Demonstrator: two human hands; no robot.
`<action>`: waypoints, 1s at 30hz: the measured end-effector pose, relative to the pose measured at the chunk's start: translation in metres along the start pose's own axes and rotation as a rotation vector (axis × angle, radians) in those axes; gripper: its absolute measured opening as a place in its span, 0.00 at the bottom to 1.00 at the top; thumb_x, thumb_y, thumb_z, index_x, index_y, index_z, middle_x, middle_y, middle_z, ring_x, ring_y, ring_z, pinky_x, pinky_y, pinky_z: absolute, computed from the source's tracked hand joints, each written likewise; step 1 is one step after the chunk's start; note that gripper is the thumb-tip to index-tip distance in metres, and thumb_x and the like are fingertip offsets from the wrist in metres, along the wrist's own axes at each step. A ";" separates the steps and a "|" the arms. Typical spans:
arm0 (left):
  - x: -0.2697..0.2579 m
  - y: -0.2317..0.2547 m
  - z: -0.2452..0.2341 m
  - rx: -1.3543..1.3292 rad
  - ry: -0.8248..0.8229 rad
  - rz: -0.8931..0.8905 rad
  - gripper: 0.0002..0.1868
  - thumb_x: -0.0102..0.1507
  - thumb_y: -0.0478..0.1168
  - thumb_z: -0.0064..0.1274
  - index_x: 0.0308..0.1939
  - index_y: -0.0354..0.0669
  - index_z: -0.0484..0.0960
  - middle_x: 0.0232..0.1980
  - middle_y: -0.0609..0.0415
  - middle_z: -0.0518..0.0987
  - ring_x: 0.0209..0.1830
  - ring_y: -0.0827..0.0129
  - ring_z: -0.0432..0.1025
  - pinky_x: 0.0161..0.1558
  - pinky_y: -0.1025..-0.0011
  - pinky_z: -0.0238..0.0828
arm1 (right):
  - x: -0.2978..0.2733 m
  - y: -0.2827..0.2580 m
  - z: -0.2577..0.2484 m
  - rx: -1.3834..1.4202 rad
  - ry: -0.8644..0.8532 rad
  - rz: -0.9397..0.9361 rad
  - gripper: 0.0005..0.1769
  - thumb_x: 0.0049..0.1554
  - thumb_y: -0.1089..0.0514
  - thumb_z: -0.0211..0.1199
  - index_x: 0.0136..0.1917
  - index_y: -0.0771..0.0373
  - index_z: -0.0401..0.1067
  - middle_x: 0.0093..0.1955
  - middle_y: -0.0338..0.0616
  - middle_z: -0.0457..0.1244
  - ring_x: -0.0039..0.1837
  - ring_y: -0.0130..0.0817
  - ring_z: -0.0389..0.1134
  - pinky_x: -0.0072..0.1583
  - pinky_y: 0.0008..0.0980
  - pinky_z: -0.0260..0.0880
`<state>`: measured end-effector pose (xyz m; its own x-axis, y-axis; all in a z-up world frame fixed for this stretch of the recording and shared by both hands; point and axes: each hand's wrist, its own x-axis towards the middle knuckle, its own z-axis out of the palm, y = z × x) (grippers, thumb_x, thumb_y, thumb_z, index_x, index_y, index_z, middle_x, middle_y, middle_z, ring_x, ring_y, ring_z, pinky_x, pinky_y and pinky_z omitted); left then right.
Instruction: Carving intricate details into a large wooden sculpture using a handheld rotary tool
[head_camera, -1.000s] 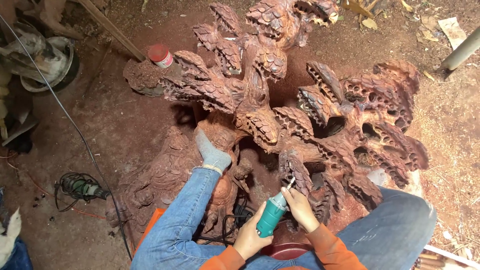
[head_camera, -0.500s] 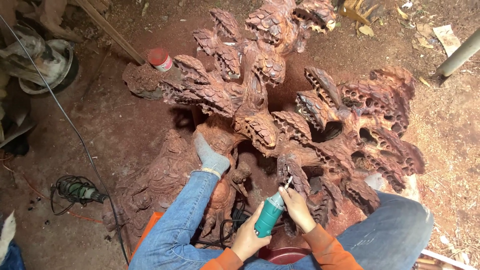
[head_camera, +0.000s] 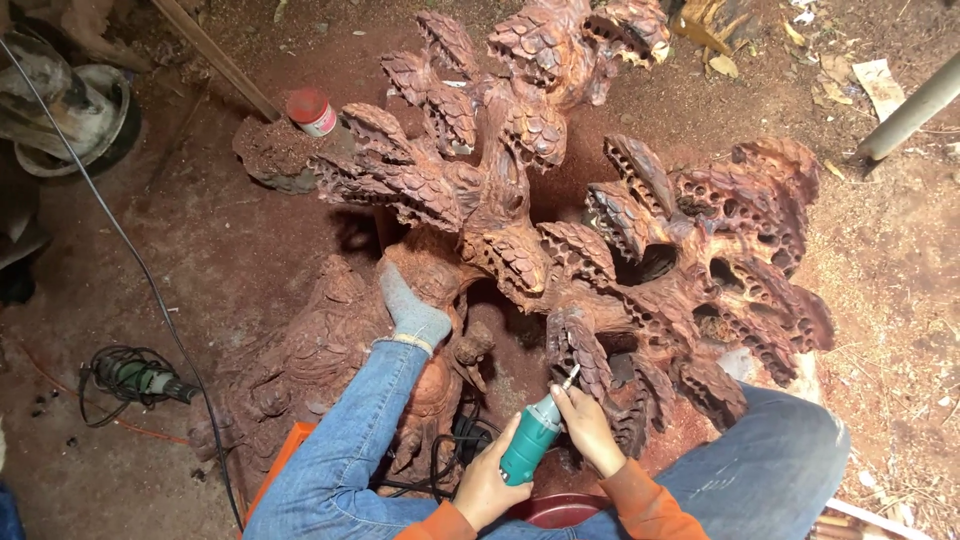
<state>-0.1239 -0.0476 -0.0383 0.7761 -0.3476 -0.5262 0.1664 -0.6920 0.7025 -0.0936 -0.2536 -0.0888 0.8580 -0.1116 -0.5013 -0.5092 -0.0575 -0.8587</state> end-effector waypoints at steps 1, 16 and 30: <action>-0.001 -0.001 0.000 -0.002 0.004 -0.013 0.55 0.50 0.41 0.60 0.79 0.66 0.50 0.61 0.51 0.78 0.49 0.61 0.78 0.47 0.69 0.76 | -0.003 -0.006 0.001 -0.045 0.010 0.005 0.21 0.63 0.46 0.54 0.44 0.66 0.76 0.32 0.40 0.64 0.34 0.27 0.61 0.39 0.26 0.63; 0.005 0.005 -0.008 -0.024 0.005 0.000 0.55 0.49 0.41 0.59 0.79 0.64 0.51 0.57 0.53 0.80 0.45 0.63 0.78 0.45 0.70 0.75 | 0.008 -0.002 0.003 -0.005 0.011 0.024 0.22 0.64 0.45 0.54 0.40 0.65 0.73 0.33 0.42 0.64 0.34 0.28 0.61 0.40 0.26 0.65; -0.031 0.016 -0.005 -0.374 -0.030 0.077 0.56 0.48 0.40 0.59 0.78 0.52 0.50 0.70 0.51 0.71 0.58 0.66 0.71 0.55 0.72 0.67 | 0.001 0.011 0.002 -0.007 -0.042 -0.031 0.22 0.62 0.45 0.56 0.37 0.64 0.73 0.30 0.38 0.61 0.33 0.26 0.58 0.37 0.26 0.61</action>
<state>-0.1421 -0.0447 -0.0088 0.7776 -0.4119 -0.4751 0.3233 -0.3862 0.8639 -0.0984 -0.2519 -0.0986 0.8753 -0.0679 -0.4789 -0.4829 -0.0670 -0.8731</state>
